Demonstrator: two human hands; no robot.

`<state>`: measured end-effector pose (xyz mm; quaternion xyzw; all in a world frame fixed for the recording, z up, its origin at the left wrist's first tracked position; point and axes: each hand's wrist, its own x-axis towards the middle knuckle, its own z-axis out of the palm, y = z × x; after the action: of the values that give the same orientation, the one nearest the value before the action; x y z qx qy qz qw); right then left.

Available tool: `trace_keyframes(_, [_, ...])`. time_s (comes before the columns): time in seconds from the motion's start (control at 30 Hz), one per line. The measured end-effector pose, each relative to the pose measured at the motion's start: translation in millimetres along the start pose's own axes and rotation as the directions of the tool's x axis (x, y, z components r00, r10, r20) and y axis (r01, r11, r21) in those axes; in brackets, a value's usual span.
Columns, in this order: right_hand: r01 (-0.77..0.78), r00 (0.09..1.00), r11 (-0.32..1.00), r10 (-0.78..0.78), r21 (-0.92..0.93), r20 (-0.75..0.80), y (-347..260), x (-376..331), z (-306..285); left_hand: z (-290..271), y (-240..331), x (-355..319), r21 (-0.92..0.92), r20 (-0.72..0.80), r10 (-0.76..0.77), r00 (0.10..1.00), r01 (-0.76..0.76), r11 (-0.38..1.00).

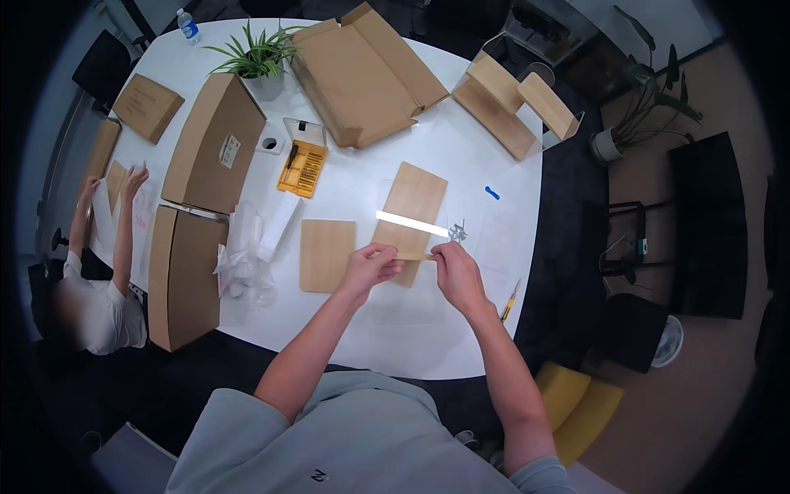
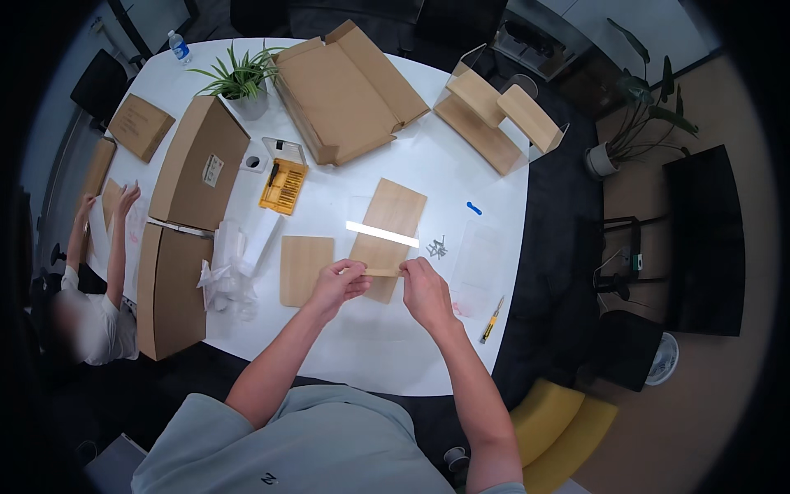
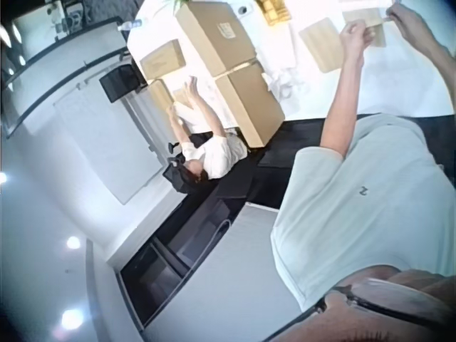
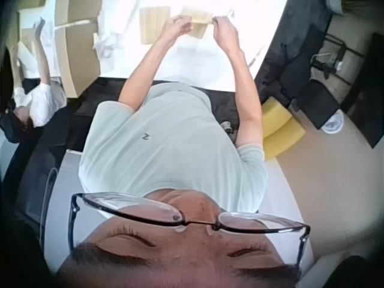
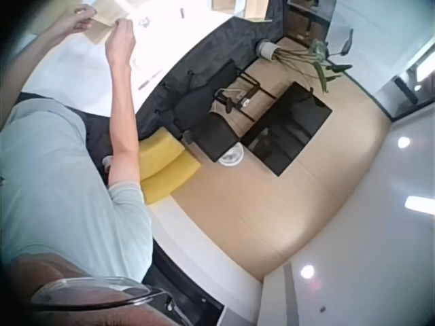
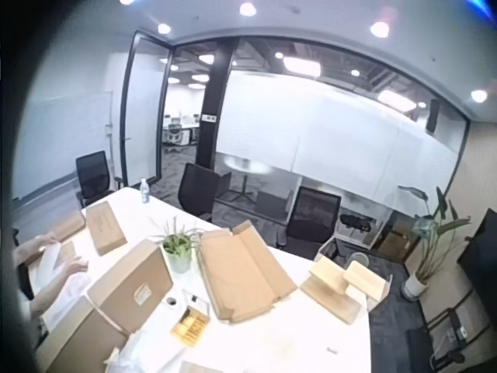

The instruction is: The person unpacks flat-pack furniture components from cardboard boxes on a white table. They remove protective plastic film from wooden panels and clear acrylic sheets, then use a screwdriver to attach hardware to the wooden pieces. A second person assists by unpacking and organizing parts in the background.

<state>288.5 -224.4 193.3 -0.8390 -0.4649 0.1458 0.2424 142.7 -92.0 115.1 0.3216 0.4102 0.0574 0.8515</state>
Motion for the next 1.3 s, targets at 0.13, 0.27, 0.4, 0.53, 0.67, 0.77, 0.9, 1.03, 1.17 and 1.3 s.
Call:
trace_keyframes(0.13, [0.043,0.999,0.998,-0.042,-0.044,0.017,-2,1,4,-2,-3,1,0.007,0.010,0.003,1.000,-0.003,1.000])
trace_keyframes(0.27, [0.087,0.995,0.978,-0.076,-0.190,0.067,-10,2,5,-2,-5,0,-0.019,-0.005,-0.003,1.000,0.003,1.000])
trace_keyframes(0.4, [0.153,0.986,0.931,-0.124,-0.331,0.108,-13,1,8,-3,-7,1,-0.011,0.006,0.003,1.000,-0.003,1.000])
trace_keyframes(0.53, [0.219,0.969,0.848,-0.132,-0.482,0.209,-24,4,12,-2,-5,0,-0.002,0.004,-0.001,1.000,0.001,1.000])
trace_keyframes(0.67, [0.211,0.969,0.864,-0.124,-0.457,0.214,-27,8,17,-5,-4,1,0.014,0.016,0.013,1.000,-0.013,1.000])
trace_keyframes(0.77, [0.127,0.986,0.942,-0.085,-0.310,0.146,-23,8,20,-6,-2,0,0.027,0.011,0.003,1.000,-0.003,1.000])
trace_keyframes(0.9, [0.113,0.981,0.931,-0.050,-0.347,0.186,-16,12,9,-4,-2,3,0.022,-0.003,-0.003,1.000,0.003,1.000])
trace_keyframes(1.03, [0.166,0.980,0.854,-0.089,-0.493,0.177,-12,8,8,-1,-2,2,0.011,0.010,-0.018,1.000,0.018,1.000])
trace_keyframes(1.17, [0.181,0.983,0.830,-0.136,-0.528,0.124,-4,3,12,-1,-5,6,0.000,0.020,-0.024,1.000,0.024,1.000])
trace_keyframes(1.3, [0.162,0.987,0.860,-0.145,-0.484,0.072,5,-1,16,1,-3,6,0.009,0.036,-0.039,0.999,0.038,0.999])
